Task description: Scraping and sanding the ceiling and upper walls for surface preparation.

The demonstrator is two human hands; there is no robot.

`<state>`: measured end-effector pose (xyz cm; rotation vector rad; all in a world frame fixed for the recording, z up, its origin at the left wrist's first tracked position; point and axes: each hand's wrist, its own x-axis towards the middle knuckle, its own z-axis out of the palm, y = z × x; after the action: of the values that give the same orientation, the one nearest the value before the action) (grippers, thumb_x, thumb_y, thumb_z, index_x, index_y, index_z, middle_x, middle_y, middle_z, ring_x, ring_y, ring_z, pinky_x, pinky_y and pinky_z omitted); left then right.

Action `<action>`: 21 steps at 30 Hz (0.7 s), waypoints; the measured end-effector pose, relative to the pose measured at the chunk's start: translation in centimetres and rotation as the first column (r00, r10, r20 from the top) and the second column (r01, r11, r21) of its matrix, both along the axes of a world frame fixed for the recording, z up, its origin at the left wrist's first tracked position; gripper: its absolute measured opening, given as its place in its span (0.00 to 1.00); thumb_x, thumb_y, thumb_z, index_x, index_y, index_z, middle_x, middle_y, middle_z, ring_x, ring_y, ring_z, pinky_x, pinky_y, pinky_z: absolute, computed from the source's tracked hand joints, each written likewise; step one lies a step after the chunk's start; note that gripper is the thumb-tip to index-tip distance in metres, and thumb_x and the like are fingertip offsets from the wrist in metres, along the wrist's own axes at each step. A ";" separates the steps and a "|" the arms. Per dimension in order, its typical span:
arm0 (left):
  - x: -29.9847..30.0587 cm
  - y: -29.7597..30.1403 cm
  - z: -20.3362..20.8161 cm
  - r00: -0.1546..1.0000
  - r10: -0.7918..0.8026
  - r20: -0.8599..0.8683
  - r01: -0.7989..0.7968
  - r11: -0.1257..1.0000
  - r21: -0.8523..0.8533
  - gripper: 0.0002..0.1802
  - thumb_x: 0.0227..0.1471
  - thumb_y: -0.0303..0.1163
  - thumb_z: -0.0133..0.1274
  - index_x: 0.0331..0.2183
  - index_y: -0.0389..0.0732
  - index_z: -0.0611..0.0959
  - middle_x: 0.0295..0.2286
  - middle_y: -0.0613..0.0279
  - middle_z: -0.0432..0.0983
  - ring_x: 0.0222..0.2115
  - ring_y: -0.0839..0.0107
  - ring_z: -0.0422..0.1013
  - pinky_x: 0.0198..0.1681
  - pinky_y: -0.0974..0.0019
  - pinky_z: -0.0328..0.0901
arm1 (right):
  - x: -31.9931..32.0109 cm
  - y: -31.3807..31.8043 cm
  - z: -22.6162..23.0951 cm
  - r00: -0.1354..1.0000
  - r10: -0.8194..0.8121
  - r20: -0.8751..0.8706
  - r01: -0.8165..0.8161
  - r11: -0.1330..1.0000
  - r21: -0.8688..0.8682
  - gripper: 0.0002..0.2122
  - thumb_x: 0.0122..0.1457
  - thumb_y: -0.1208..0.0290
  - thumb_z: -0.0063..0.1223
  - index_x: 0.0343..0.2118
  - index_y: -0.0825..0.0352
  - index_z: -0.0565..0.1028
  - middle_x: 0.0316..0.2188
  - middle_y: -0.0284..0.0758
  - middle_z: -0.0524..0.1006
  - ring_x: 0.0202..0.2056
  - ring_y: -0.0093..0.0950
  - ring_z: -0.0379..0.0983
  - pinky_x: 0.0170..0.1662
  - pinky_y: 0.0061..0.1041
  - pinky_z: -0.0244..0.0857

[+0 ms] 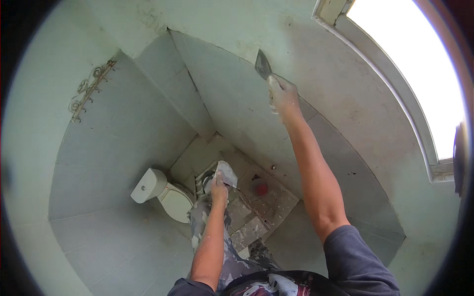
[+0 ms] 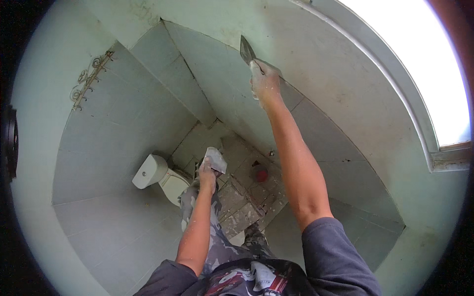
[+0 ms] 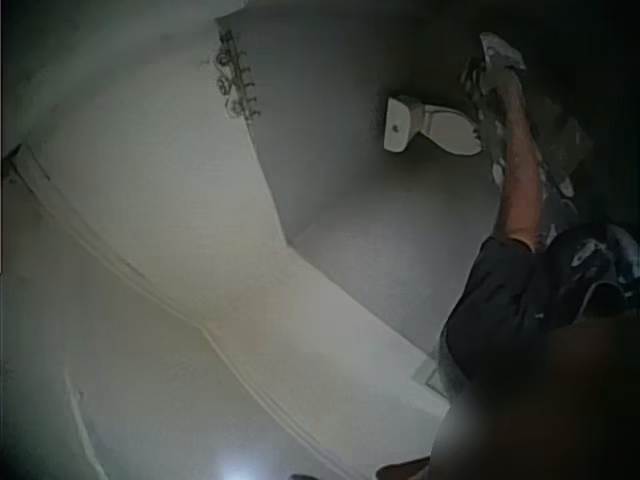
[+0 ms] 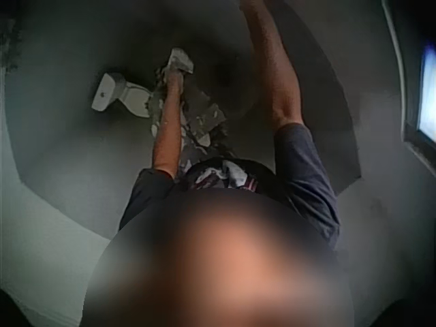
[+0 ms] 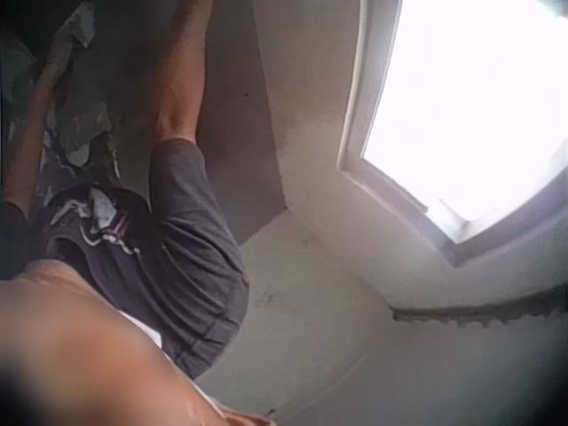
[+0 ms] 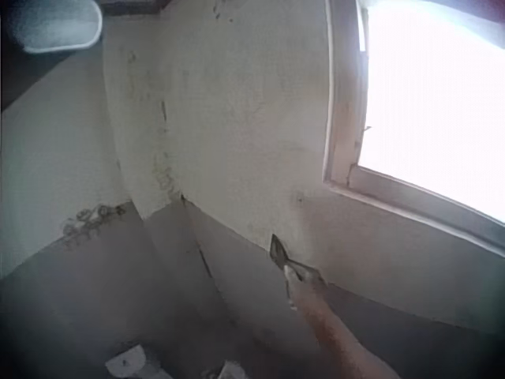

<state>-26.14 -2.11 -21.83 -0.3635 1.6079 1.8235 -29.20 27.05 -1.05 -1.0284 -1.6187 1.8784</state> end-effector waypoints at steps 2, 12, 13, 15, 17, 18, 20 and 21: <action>0.0 -1.1 -0.5 0.994 -0.088 -0.069 0.081 0.992 -0.096 0.27 0.63 0.47 0.40 0.48 0.31 0.74 0.40 0.57 0.74 0.40 0.69 0.70 0.45 0.66 0.64 | 1.1 -1.0 -0.3 1.000 -0.026 0.008 0.026 0.999 -0.026 0.16 0.62 0.58 0.46 0.48 0.62 0.73 0.16 0.22 0.59 0.13 0.14 0.51 0.15 0.17 0.43; 0.1 -0.2 1.5 0.973 -0.170 -0.153 0.133 0.965 -0.224 0.27 0.62 0.49 0.41 0.43 0.32 0.76 0.31 0.64 0.72 0.29 0.74 0.66 0.35 0.68 0.62 | 0.8 -1.2 -1.2 0.996 -0.058 0.070 0.054 0.997 0.059 0.17 0.63 0.59 0.45 0.50 0.63 0.73 0.16 0.25 0.64 0.14 0.16 0.56 0.15 0.21 0.51; -0.1 0.2 1.2 0.974 -0.164 -0.155 0.128 0.968 -0.217 0.27 0.62 0.49 0.41 0.43 0.32 0.76 0.31 0.64 0.72 0.29 0.74 0.66 0.35 0.68 0.62 | 1.6 -0.9 -1.2 0.996 -0.069 0.057 0.068 0.998 0.017 0.18 0.63 0.59 0.44 0.50 0.63 0.73 0.16 0.24 0.63 0.14 0.16 0.56 0.15 0.21 0.50; 0.3 0.6 0.5 0.994 -0.071 -0.082 0.059 0.988 -0.140 0.28 0.61 0.50 0.42 0.41 0.32 0.77 0.29 0.65 0.72 0.28 0.74 0.66 0.34 0.69 0.62 | 0.4 -1.4 -1.8 0.993 -0.110 0.049 0.105 0.991 0.081 0.18 0.63 0.58 0.44 0.51 0.63 0.72 0.15 0.24 0.62 0.13 0.16 0.55 0.15 0.21 0.49; -0.1 -0.9 -1.3 0.983 -0.035 -0.181 0.010 0.990 -0.139 0.28 0.61 0.52 0.42 0.41 0.32 0.77 0.28 0.65 0.72 0.27 0.75 0.65 0.31 0.69 0.61 | 0.2 -3.0 -1.4 0.989 -0.140 0.044 0.134 0.984 0.118 0.18 0.63 0.58 0.44 0.51 0.62 0.72 0.15 0.24 0.61 0.13 0.15 0.53 0.15 0.20 0.48; -0.5 -0.4 -1.0 0.999 -0.006 -0.043 0.004 0.999 -0.039 0.29 0.60 0.52 0.43 0.45 0.34 0.74 0.35 0.62 0.72 0.35 0.71 0.67 0.39 0.66 0.63 | 0.4 -2.9 -0.5 0.994 -0.103 0.030 0.101 0.994 0.051 0.13 0.63 0.57 0.43 0.42 0.60 0.71 0.16 0.23 0.60 0.14 0.14 0.52 0.15 0.19 0.45; -0.5 0.0 -0.1 0.993 -0.020 0.117 0.022 1.000 -0.014 0.30 0.60 0.52 0.44 0.51 0.35 0.69 0.43 0.60 0.72 0.44 0.67 0.69 0.46 0.62 0.66 | 1.1 -2.5 -0.1 0.998 -0.065 0.012 0.065 0.998 -0.015 0.11 0.63 0.56 0.43 0.33 0.58 0.71 0.16 0.21 0.59 0.14 0.13 0.51 0.15 0.18 0.43; 0.0 0.2 0.9 0.993 -0.017 0.115 0.018 1.000 -0.012 0.30 0.60 0.52 0.44 0.51 0.35 0.69 0.43 0.60 0.72 0.44 0.67 0.69 0.46 0.62 0.66 | 2.1 -1.7 -0.1 0.997 -0.055 0.055 0.057 0.998 -0.024 0.11 0.63 0.56 0.43 0.32 0.58 0.70 0.16 0.21 0.59 0.14 0.13 0.51 0.15 0.17 0.43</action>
<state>-26.17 -1.91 -20.96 -0.4513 1.5401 1.7469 -27.11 25.38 -1.17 -1.1334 -1.5830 1.8541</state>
